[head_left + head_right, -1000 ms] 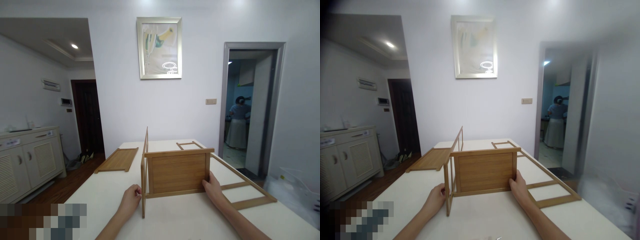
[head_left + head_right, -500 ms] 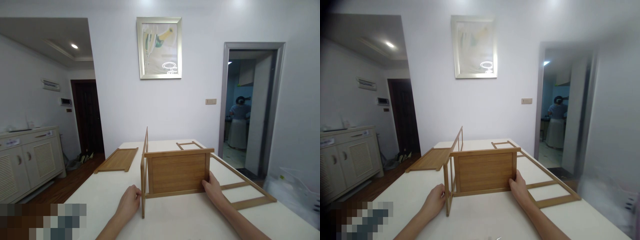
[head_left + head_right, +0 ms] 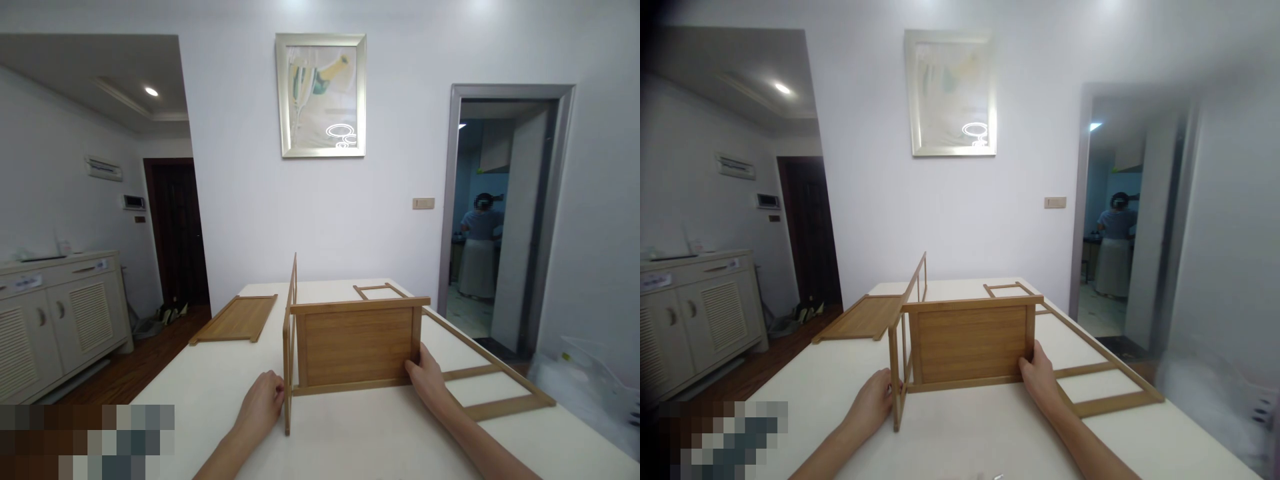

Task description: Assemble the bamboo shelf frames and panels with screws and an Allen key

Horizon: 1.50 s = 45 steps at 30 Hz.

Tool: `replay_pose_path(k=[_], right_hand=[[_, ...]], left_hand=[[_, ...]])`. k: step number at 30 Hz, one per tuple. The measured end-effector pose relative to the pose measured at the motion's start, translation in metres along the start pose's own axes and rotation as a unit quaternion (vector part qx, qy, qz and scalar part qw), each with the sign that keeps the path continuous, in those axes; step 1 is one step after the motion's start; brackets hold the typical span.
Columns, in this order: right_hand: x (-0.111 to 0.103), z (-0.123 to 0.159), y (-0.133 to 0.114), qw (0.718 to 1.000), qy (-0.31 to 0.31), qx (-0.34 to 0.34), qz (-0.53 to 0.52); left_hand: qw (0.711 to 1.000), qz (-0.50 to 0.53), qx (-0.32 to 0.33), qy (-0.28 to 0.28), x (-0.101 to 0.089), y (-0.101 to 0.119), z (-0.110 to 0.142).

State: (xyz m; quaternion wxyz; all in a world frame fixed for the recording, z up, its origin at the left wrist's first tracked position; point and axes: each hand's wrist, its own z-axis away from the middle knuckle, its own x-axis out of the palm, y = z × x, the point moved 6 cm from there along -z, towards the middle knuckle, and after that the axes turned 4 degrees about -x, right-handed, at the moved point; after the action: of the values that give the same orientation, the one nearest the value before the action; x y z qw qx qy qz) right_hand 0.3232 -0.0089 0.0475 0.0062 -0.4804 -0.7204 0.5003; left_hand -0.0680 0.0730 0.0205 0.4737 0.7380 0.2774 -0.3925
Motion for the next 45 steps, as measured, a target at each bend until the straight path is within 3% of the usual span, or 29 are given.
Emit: replay_pose_path(k=[8,14,25,33,40,45], right_hand=[[0.0,0.0,-0.001,1.0,-0.002,-0.007,0.005],[0.0,0.001,-0.002,1.0,-0.001,-0.007,0.006],[-0.002,0.002,-0.004,1.0,0.0,0.001,-0.001],[-0.002,0.001,-0.005,1.0,0.008,0.004,-0.006],[-0.003,0.002,-0.007,1.0,0.007,0.004,-0.004],[-0.004,0.002,-0.008,1.0,0.007,0.002,-0.002]], left_hand=[[0.997,0.061,-0.037,0.042,-0.002,-0.011,-0.008],[1.0,-0.015,0.01,0.007,-0.002,-0.002,0.0],[0.997,0.054,-0.05,0.02,0.001,-0.008,-0.005],[1.0,-0.009,-0.003,0.009,-0.001,-0.002,0.0],[0.997,0.063,-0.033,0.025,0.003,-0.007,-0.006],[0.999,0.02,-0.025,0.022,-0.005,-0.005,-0.003]])
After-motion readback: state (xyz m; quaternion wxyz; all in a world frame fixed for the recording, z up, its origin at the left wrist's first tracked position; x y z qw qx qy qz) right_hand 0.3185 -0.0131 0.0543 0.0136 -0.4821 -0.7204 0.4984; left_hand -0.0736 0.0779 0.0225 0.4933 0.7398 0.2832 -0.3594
